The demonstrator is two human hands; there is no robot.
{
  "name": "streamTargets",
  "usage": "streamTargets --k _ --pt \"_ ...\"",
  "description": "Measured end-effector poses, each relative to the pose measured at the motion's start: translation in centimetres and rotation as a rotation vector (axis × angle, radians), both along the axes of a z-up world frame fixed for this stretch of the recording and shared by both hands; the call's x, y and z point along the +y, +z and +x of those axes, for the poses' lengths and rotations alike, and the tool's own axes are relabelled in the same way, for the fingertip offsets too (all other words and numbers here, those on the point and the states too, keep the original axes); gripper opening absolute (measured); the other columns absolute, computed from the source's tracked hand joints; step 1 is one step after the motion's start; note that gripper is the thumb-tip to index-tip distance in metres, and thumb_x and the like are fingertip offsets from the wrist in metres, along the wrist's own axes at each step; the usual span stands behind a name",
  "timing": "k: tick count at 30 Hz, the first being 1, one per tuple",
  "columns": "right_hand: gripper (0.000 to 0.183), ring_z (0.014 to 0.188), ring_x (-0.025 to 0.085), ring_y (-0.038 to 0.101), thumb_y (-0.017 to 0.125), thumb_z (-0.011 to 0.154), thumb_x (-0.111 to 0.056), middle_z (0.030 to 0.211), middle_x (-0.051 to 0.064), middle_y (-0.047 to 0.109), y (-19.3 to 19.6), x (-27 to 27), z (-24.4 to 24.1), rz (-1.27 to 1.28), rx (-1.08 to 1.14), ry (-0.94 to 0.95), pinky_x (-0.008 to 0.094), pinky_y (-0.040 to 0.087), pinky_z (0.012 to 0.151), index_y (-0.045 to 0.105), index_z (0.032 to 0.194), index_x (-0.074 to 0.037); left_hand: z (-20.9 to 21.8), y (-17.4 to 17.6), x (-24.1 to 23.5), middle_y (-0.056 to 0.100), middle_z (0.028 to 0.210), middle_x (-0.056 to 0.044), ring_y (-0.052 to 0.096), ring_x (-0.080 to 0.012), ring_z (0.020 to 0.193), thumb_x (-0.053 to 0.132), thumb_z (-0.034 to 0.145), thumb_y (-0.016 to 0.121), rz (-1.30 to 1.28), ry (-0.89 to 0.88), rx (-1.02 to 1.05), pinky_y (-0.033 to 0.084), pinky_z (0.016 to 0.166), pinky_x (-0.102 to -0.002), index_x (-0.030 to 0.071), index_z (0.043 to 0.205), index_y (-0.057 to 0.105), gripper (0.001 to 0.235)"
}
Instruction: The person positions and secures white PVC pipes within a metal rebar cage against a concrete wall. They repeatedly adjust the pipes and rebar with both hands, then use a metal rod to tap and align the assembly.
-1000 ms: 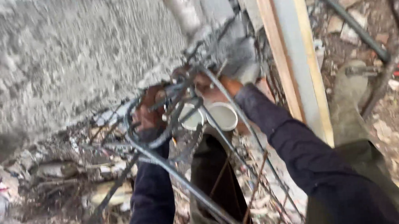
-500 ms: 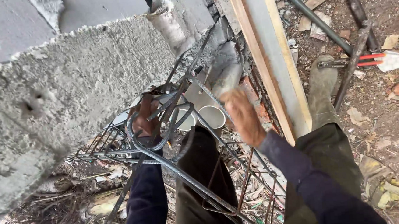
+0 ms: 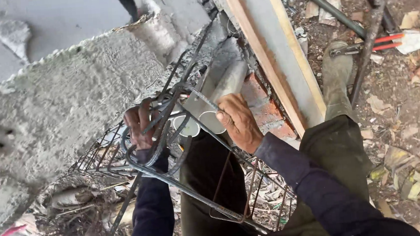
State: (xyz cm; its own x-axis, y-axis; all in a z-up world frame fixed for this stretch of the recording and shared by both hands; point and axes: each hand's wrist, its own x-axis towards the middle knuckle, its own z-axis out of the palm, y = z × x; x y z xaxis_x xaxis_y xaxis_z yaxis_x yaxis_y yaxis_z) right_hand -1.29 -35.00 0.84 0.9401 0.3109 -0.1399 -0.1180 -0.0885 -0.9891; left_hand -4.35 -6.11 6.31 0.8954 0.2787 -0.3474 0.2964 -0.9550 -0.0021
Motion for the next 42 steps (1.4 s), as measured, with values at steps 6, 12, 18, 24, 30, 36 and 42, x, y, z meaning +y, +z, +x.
streamTargets --k 6,12,18,24,30,36,42 --pt "0.041 0.099 0.030 0.061 0.043 0.113 -0.037 0.107 0.018 0.060 0.1 -0.3 0.1 0.009 0.022 0.070 0.043 0.051 0.089 0.057 0.109 0.001 0.7 0.1 -0.8 0.065 0.112 -0.008 0.059 -0.0270 0.105 0.032 0.096 0.066 -0.073 -0.107 -0.089 0.049 0.098 -0.048 0.019 0.138 0.065 0.043" --pt "0.036 0.095 0.033 0.064 0.043 0.113 -0.031 0.102 0.019 0.063 0.7 0.0 0.2 -0.039 -0.010 0.046 0.045 0.053 0.081 0.058 0.109 0.001 0.2 -0.6 0.2 0.067 0.120 -0.008 0.062 -0.0282 0.110 0.031 0.095 0.068 -0.115 -0.084 -0.122 0.049 0.100 -0.046 0.016 0.138 0.064 0.045" --pt "0.032 0.099 0.033 0.061 0.041 0.112 -0.030 0.101 0.018 0.061 0.2 0.3 -0.7 -0.119 -0.002 0.052 0.046 0.049 0.087 0.056 0.109 -0.001 -1.1 -1.8 0.4 0.068 0.128 -0.009 0.066 -0.0295 0.115 0.029 0.095 0.070 -0.284 0.018 -0.114 0.049 0.101 -0.044 0.013 0.138 0.063 0.047" --pt "0.039 0.123 0.031 0.052 0.040 0.110 -0.032 0.129 0.019 0.056 5.9 -3.5 -2.7 -0.164 0.056 -0.270 0.047 0.039 0.108 0.054 0.131 -0.003 -0.4 0.7 -2.4 0.069 0.134 -0.013 0.068 -0.0345 0.119 0.027 0.095 0.078 -0.183 -0.190 -0.397 0.046 0.107 -0.045 0.009 0.138 0.061 0.050" --pt "0.045 0.136 0.038 0.043 0.044 0.108 -0.038 0.145 0.021 0.051 2.4 1.2 -2.7 -0.477 -0.033 -0.143 0.052 0.031 0.114 0.056 0.139 -0.008 -2.9 0.8 -2.6 0.070 0.124 -0.016 0.071 -0.0316 0.108 0.031 0.094 0.079 -0.398 -0.018 -0.520 0.052 0.097 -0.042 0.005 0.136 0.059 0.053" --pt "0.042 0.132 0.041 0.047 0.040 0.113 -0.036 0.136 0.015 0.055 1.4 1.1 -1.8 -0.321 -0.079 -0.175 0.053 0.033 0.116 0.055 0.139 -0.007 -10.8 4.2 -10.0 0.073 0.110 -0.015 0.072 -0.0282 0.095 0.032 0.091 0.080 -0.566 0.484 -0.396 0.056 0.086 -0.042 0.004 0.130 0.060 0.052" --pt "0.050 0.117 0.031 0.056 0.030 0.112 -0.044 0.123 0.018 0.055 1.0 -0.8 -4.3 -0.054 0.285 -0.024 0.043 0.044 0.103 0.053 0.134 -0.006 -8.8 0.9 -13.6 0.076 0.101 -0.014 0.074 -0.0253 0.088 0.033 0.084 0.084 -0.544 0.617 0.109 0.058 0.079 -0.040 0.003 0.129 0.056 0.061"
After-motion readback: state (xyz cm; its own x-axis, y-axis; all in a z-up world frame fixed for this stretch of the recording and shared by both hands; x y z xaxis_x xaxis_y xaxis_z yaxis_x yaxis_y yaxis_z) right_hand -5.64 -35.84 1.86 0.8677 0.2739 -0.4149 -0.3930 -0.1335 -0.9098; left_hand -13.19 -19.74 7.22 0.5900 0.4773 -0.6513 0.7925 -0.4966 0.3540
